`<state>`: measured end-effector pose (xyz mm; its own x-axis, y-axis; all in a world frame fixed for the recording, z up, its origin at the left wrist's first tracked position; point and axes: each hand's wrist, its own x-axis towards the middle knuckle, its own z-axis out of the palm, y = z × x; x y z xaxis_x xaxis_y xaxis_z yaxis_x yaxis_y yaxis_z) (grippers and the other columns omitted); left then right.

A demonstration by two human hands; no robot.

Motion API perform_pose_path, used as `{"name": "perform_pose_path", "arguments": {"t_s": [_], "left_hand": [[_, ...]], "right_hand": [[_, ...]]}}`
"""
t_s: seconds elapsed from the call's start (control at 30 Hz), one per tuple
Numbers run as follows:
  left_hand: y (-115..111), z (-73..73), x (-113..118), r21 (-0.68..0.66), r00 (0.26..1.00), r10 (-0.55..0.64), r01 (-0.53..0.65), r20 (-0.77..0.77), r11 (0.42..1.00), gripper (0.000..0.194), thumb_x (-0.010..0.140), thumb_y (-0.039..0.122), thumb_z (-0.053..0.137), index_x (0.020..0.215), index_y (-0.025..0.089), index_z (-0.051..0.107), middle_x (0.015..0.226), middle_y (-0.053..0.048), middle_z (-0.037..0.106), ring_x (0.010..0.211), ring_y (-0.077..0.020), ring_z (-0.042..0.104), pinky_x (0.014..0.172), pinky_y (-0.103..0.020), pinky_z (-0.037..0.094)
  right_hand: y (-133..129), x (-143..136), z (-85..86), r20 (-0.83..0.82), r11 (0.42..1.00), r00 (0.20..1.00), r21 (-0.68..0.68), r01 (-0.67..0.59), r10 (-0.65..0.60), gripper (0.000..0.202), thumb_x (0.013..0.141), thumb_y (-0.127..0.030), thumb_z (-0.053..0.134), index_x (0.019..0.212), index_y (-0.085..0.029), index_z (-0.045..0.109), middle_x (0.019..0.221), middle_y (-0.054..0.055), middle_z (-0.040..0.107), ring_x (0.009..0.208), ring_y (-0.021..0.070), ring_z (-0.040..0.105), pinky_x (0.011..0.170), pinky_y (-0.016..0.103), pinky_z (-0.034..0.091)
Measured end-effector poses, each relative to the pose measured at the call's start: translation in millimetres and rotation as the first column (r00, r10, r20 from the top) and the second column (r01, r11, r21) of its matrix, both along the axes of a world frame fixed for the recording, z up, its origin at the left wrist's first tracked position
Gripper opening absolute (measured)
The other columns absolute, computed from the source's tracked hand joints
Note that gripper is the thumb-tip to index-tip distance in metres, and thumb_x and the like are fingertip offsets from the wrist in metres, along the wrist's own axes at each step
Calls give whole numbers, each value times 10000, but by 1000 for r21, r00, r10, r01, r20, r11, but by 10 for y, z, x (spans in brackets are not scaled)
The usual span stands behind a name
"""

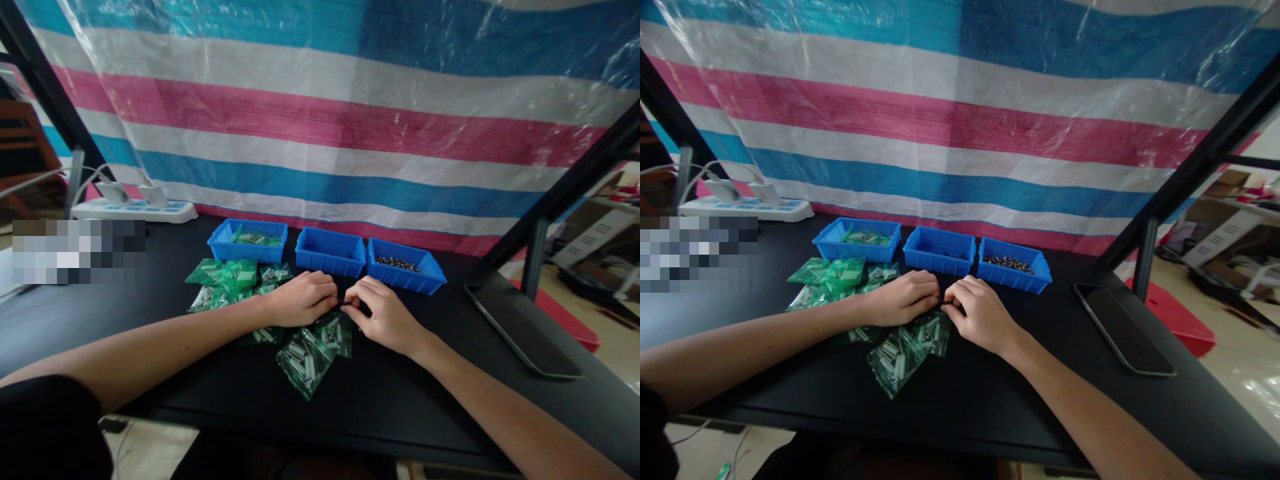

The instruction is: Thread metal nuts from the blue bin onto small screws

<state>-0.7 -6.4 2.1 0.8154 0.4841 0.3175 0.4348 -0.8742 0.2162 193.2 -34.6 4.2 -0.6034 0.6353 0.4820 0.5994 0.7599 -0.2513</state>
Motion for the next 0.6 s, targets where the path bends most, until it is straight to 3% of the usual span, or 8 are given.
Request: {"name": "perform_pose_path", "arguments": {"t_s": [0.6], "left_hand": [[1,-3,0,14,1000,-4,4,-5,1000,219,918,239,352,798,156,515,775,-38,546,769,-155,496,717,-279,365]], "right_hand": [[-6,-2,1,-1,1000,1000,2,-2,2,112,785,-138,569,730,-186,485,678,13,523,684,161,477,642,300,390]]}}
